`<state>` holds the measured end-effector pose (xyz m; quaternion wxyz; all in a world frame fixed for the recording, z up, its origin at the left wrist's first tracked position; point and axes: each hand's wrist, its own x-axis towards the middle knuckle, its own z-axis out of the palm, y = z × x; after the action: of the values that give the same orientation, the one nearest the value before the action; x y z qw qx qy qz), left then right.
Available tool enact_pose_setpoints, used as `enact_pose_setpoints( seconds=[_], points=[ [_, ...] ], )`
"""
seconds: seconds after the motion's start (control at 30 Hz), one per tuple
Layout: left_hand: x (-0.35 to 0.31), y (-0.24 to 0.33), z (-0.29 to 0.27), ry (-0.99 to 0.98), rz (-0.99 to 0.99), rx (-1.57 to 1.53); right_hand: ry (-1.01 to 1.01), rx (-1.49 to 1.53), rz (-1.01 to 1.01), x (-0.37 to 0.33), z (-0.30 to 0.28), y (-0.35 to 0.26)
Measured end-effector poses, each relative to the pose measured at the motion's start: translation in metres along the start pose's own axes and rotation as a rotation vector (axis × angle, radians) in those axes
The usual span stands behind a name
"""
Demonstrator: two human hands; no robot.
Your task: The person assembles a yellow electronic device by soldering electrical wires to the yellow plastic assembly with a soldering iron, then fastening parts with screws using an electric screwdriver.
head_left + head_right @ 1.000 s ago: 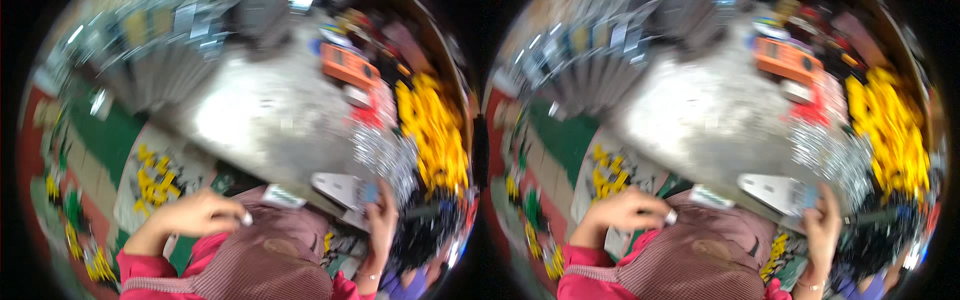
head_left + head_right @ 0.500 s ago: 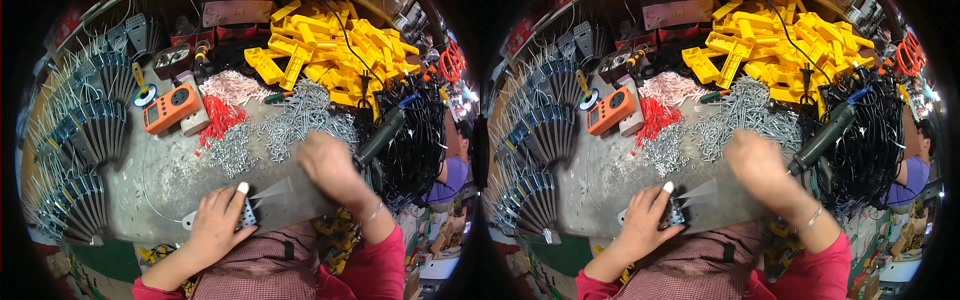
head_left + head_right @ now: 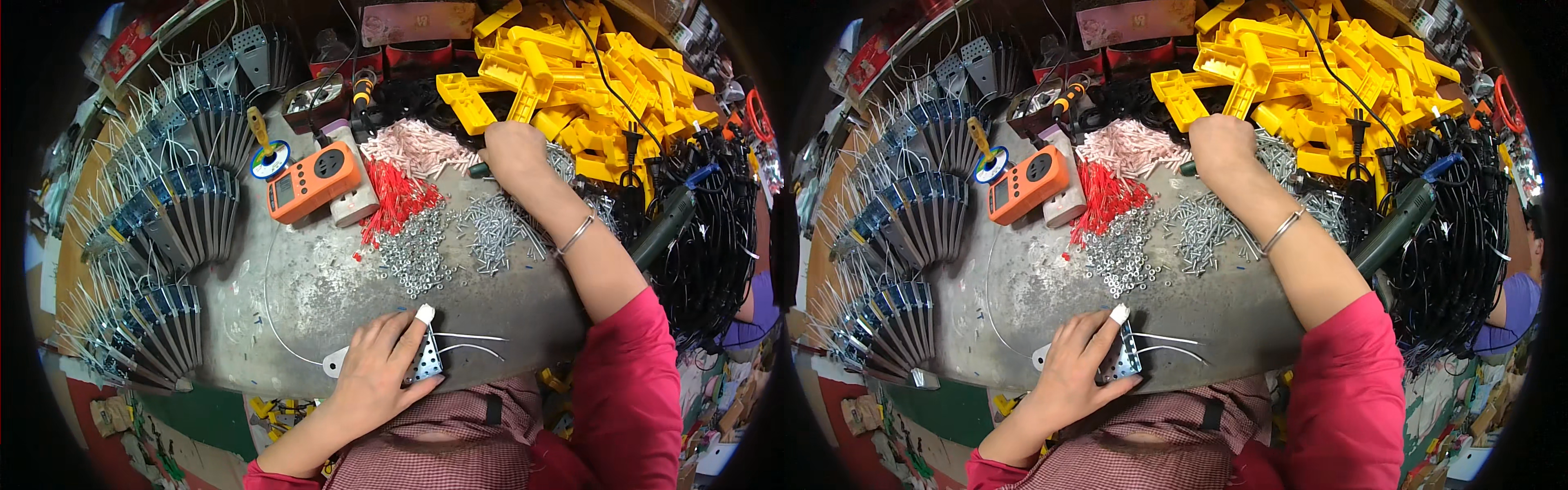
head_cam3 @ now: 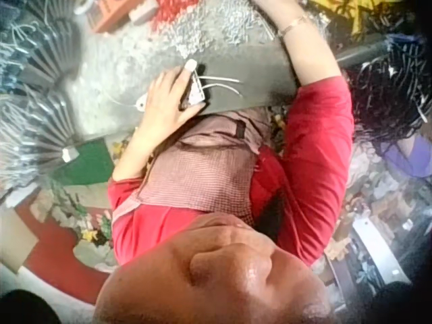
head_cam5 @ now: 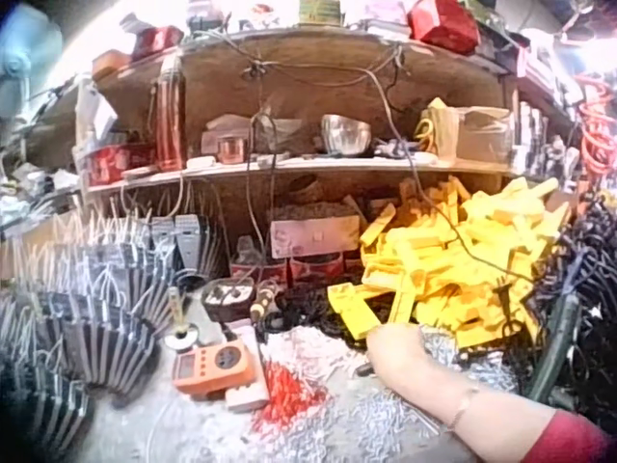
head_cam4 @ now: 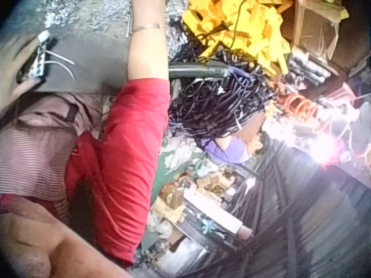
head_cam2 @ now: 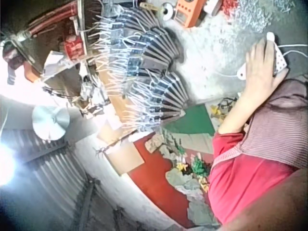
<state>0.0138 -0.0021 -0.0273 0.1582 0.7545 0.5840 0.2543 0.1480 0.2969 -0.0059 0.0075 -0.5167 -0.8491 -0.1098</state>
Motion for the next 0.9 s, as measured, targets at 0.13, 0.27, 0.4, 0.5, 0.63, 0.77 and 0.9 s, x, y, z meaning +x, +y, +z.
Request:
enact_pose_setpoints(
  seconds=[0.13,0.27,0.4,0.5,0.63,0.77,0.9],
  points=[
    [0.004,-0.001,0.0,-0.003,0.005,-0.002,0.004,0.009,-0.028,0.003,-0.002,0.001],
    [0.001,0.002,0.002,0.014,0.007,0.01,0.012,0.092,0.038,0.011,0.001,0.008],
    [0.002,0.002,0.005,0.045,0.037,0.001,0.006,0.109,0.07,-0.001,0.002,0.011],
    [0.003,0.0,0.004,0.051,0.049,-0.032,0.109,0.134,0.048,-0.022,-0.013,0.012],
    [-0.001,0.007,-0.013,0.148,-0.031,-0.044,0.366,0.676,-0.207,-0.088,-0.027,0.02],
    [0.0,0.01,-0.021,0.229,-0.106,0.037,-0.441,1.425,0.082,-0.181,-0.018,0.004],
    [0.008,0.018,-0.015,0.293,-0.056,0.327,-0.587,1.76,0.445,-0.225,-0.011,0.004]
  ],
)
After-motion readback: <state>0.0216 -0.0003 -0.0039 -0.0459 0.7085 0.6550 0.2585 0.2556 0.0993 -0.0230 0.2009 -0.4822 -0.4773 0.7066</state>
